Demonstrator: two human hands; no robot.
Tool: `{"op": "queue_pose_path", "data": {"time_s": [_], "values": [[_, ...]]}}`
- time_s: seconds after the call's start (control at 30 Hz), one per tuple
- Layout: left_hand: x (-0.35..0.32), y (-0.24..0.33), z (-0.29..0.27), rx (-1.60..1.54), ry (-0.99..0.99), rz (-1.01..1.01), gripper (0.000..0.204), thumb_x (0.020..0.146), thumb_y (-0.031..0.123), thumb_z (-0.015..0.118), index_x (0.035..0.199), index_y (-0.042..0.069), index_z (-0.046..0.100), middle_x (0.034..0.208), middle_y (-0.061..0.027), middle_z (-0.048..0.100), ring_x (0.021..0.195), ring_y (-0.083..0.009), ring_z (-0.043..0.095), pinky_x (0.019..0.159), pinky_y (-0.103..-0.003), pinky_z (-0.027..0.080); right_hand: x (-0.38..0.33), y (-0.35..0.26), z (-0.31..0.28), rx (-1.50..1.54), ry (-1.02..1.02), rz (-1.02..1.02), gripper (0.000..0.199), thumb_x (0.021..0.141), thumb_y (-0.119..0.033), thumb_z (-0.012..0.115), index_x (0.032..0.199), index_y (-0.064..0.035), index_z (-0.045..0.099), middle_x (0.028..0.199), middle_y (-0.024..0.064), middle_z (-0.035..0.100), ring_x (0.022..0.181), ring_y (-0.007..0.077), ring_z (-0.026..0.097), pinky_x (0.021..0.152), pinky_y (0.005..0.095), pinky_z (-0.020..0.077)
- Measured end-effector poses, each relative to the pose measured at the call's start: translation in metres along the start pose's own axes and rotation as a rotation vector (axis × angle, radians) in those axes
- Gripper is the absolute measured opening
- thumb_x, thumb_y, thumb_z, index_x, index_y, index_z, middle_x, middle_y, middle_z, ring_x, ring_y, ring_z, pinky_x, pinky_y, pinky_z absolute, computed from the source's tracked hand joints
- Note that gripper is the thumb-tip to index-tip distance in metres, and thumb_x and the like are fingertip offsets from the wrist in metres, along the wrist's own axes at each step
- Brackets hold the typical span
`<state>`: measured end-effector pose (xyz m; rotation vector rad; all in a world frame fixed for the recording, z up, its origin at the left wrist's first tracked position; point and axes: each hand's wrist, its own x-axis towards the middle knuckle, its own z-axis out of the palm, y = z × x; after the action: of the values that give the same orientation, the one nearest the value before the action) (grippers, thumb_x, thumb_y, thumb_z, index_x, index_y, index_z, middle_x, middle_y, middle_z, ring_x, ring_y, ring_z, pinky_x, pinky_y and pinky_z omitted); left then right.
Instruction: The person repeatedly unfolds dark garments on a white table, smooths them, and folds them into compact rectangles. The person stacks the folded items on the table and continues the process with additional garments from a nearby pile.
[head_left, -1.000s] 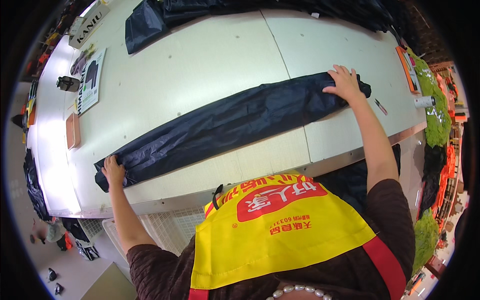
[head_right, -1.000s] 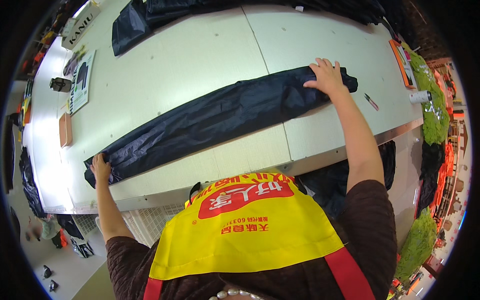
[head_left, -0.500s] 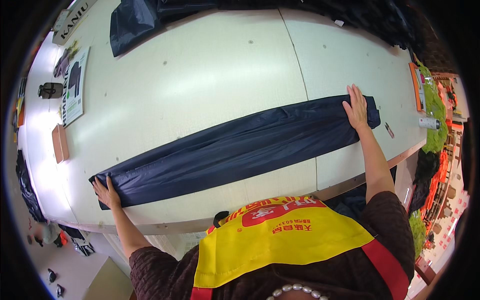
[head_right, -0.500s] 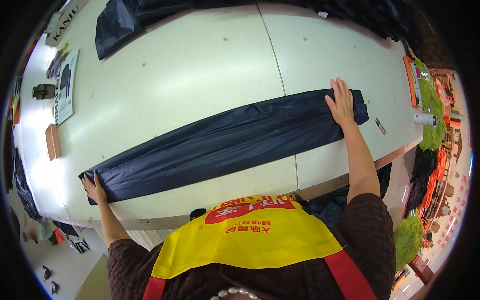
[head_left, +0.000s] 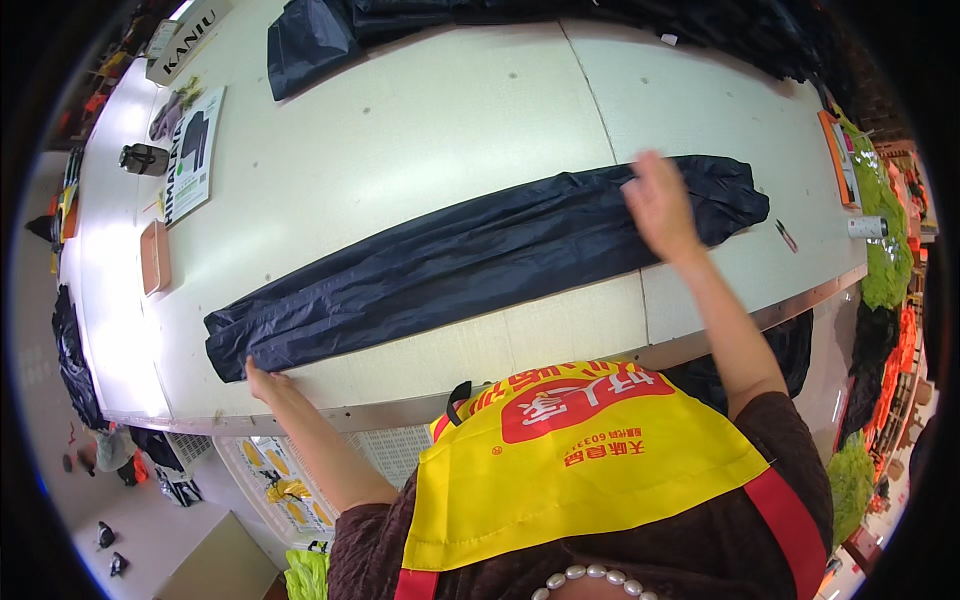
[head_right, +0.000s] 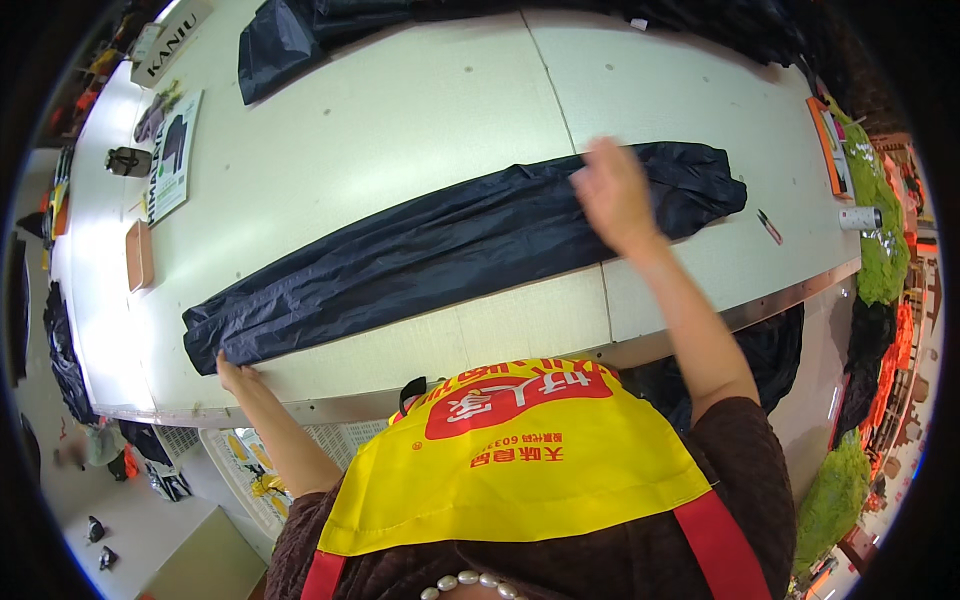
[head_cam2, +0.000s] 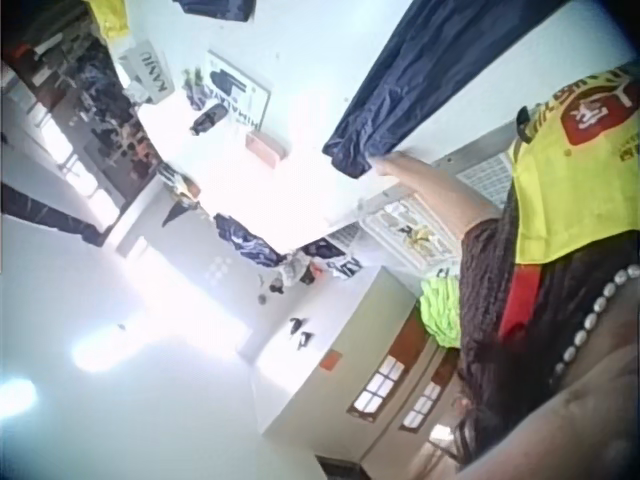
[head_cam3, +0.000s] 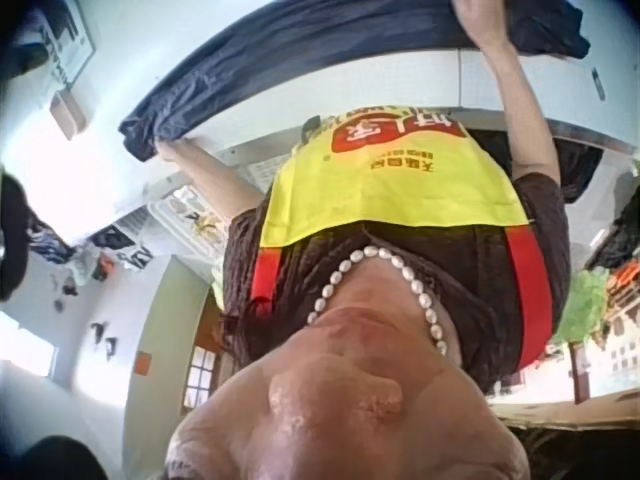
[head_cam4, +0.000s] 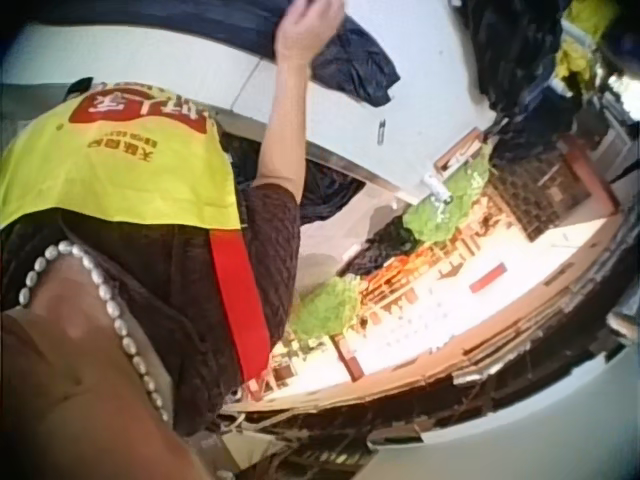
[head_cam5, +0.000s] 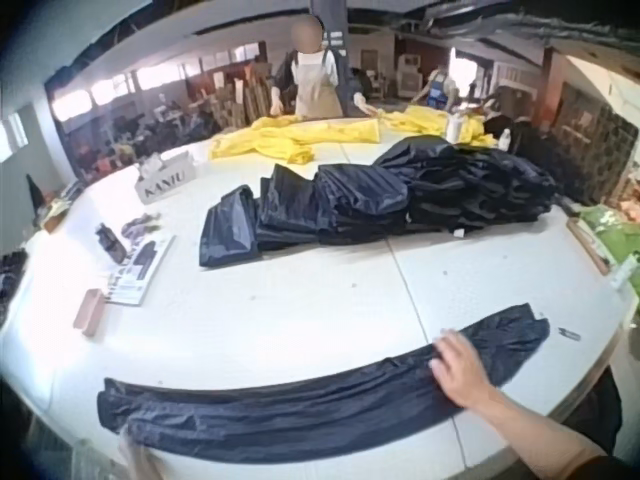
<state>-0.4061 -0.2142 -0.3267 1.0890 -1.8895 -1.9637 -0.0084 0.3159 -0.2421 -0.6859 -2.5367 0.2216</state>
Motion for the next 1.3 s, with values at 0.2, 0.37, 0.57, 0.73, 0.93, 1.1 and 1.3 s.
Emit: {"op": "queue_pose_path", "data": {"time_s": [0.2,0.37,0.57,0.73,0.93,1.1,1.3], "values": [[0.081,-0.030,-0.041,-0.001,-0.241,-0.315,0.025,0.074,0.020,0.065,0.093,0.005,0.059,0.092,-0.0070,0.063,0.077,-0.0214,0.062,0.061,-0.026,0.052,-0.031,-0.160,0.070,0.482,-0.385,-0.449,0.068,0.075,-0.032,0.067,0.128,0.0009,0.041,0.135,0.0211,0.037,0.127,0.0356,0.034,0.104,0.0439,0.0292],[0.042,0.066,0.013,-0.324,-0.543,-0.033,0.037,0.072,0.013,0.062,0.105,-0.002,0.057,0.098,-0.0134,0.063,0.085,-0.0258,0.062,0.072,-0.036,0.055,-0.043,-0.179,0.105,0.185,-0.538,-0.483,0.089,0.075,-0.055,0.056,0.134,0.0059,0.030,0.142,0.0248,0.024,0.135,0.0362,0.017,0.109,0.0477,0.0109],[-0.271,0.197,0.080,-0.459,-0.992,0.420,0.028,0.078,0.012,0.060,0.097,-0.008,0.061,0.098,-0.0190,0.063,0.086,-0.0281,0.063,0.073,-0.036,0.055,-0.044,-0.183,0.103,0.274,-0.553,-0.643,0.087,0.076,-0.057,0.054,0.136,0.0015,0.030,0.143,0.0213,0.024,0.135,0.0332,0.017,0.107,0.0481,0.0123],[-0.481,0.064,0.137,0.134,-1.307,1.059,0.043,0.077,0.004,0.063,0.118,-0.002,0.051,0.103,-0.0182,0.061,0.089,-0.0268,0.063,0.078,-0.034,0.051,-0.052,-0.187,0.100,0.200,-0.611,-0.561,0.081,0.077,-0.056,0.053,0.136,-0.0058,0.034,0.143,0.0162,0.028,0.135,0.0313,0.019,0.106,0.0494,0.0134],[-0.616,-0.104,0.153,0.548,-1.840,1.576,0.070,0.069,0.006,0.057,0.135,0.017,0.037,0.078,-0.0139,0.056,0.062,-0.0319,0.059,0.054,-0.042,0.049,-0.073,-0.178,0.100,0.320,-0.674,-0.499,0.070,0.079,-0.052,0.053,0.129,-0.0046,0.041,0.135,0.0177,0.036,0.127,0.0313,0.029,0.103,0.0469,0.0199],[-0.635,-0.153,0.151,0.572,-1.966,1.619,0.067,0.071,0.006,0.056,0.135,0.017,0.039,0.072,-0.0112,0.052,0.055,-0.0295,0.057,0.049,-0.040,0.049,-0.080,-0.159,0.090,0.386,-0.666,-0.454,0.064,0.080,-0.050,0.053,0.124,-0.0038,0.046,0.128,0.0185,0.042,0.120,0.0319,0.037,0.100,0.0459,0.0261],[-0.628,-0.163,0.158,0.853,-2.147,1.593,0.068,0.077,0.015,0.059,0.138,0.016,0.030,0.087,-0.0158,0.055,0.070,-0.0324,0.060,0.062,-0.041,0.051,-0.083,-0.157,0.084,0.466,-0.696,-0.440,0.057,0.081,-0.046,0.054,0.117,-0.0028,0.051,0.119,0.0195,0.050,0.112,0.0326,0.046,0.095,0.0447,0.0336]]}}
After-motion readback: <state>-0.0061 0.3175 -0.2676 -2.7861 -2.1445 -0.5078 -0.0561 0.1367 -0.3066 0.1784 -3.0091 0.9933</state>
